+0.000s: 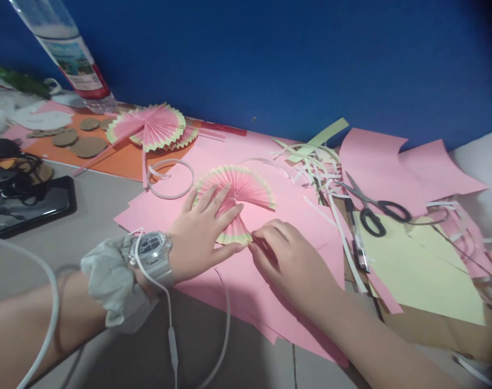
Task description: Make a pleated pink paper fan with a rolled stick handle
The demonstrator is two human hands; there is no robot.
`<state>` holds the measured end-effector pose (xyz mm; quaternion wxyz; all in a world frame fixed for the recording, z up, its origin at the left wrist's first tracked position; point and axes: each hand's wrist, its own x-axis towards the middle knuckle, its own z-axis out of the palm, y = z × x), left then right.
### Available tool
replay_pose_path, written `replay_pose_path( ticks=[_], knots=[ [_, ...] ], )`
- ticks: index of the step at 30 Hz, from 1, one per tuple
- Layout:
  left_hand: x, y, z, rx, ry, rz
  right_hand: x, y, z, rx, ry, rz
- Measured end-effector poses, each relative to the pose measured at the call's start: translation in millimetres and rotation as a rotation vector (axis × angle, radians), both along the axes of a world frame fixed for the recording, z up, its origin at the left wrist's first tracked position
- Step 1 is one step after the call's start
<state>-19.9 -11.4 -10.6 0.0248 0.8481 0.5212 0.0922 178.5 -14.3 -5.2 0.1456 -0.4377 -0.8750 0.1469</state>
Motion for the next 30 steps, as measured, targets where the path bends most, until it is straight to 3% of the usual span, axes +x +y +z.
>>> replay_pose_path(
  ticks=[10,20,30],
  knots=[
    [-2.0,-1.1,-2.0,0.019,-0.063,-0.04,-4.2,3.0,6.1,-0.076,0.033,-0.115],
    [-6.5,9.1,14.9,0.046,-0.114,0.029,12.0,11.1,4.2,0.076,-0.113,-0.13],
    [-6.7,14.3,7.7,-0.061,-0.341,-0.13,11.0,16.7,18.5,-0.037,-0.15,-0.113]
  ],
)
